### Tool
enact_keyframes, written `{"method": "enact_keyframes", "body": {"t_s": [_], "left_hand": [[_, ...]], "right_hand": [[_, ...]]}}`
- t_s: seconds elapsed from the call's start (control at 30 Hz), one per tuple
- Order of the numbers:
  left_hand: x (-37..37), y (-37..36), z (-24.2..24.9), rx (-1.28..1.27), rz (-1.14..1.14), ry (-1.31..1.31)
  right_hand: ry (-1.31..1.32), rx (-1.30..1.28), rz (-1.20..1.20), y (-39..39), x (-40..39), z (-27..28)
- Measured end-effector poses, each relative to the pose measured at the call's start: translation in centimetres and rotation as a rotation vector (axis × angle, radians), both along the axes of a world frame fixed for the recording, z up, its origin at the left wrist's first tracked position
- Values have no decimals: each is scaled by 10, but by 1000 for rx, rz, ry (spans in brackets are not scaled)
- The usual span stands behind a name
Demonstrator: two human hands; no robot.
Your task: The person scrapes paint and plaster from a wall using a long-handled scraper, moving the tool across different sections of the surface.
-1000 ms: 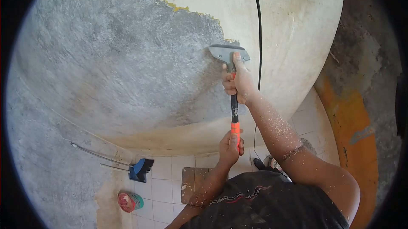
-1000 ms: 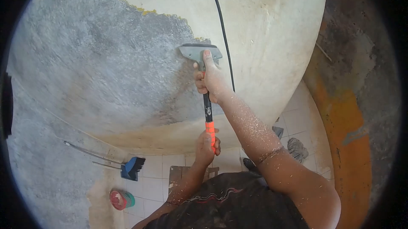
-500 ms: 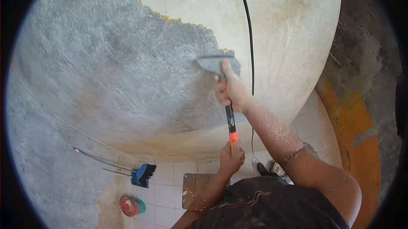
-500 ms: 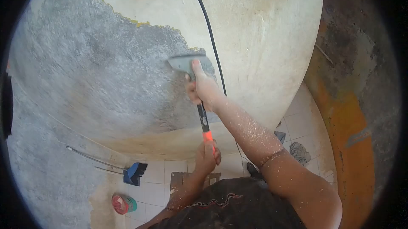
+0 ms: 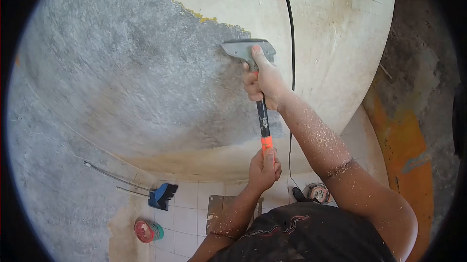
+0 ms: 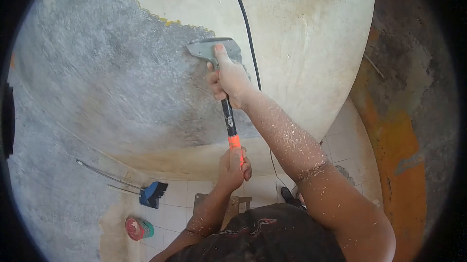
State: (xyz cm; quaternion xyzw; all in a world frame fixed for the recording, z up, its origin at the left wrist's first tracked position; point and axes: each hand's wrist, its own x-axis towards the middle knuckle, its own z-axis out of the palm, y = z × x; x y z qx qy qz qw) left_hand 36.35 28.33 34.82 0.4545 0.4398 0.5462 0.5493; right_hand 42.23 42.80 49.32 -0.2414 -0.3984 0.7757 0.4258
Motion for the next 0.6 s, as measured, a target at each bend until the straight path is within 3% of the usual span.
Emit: {"method": "enact_keyframes", "body": {"t_s": [0.17, 0.27, 0.47, 0.6], "left_hand": [[10, -16, -33, -113, -6, -46], [0, -11, -11, -103, -25, -48], [6, -17, -32, -156, -1, -40], [-2, -12, -13, -86, -29, 14]], "right_hand": [[-102, -76, -24, -7, 0, -33], [-38, -89, 42, -4, -3, -24], [-39, -81, 13, -8, 1, -42], [-43, -125, 43, -6, -1, -20]]}}
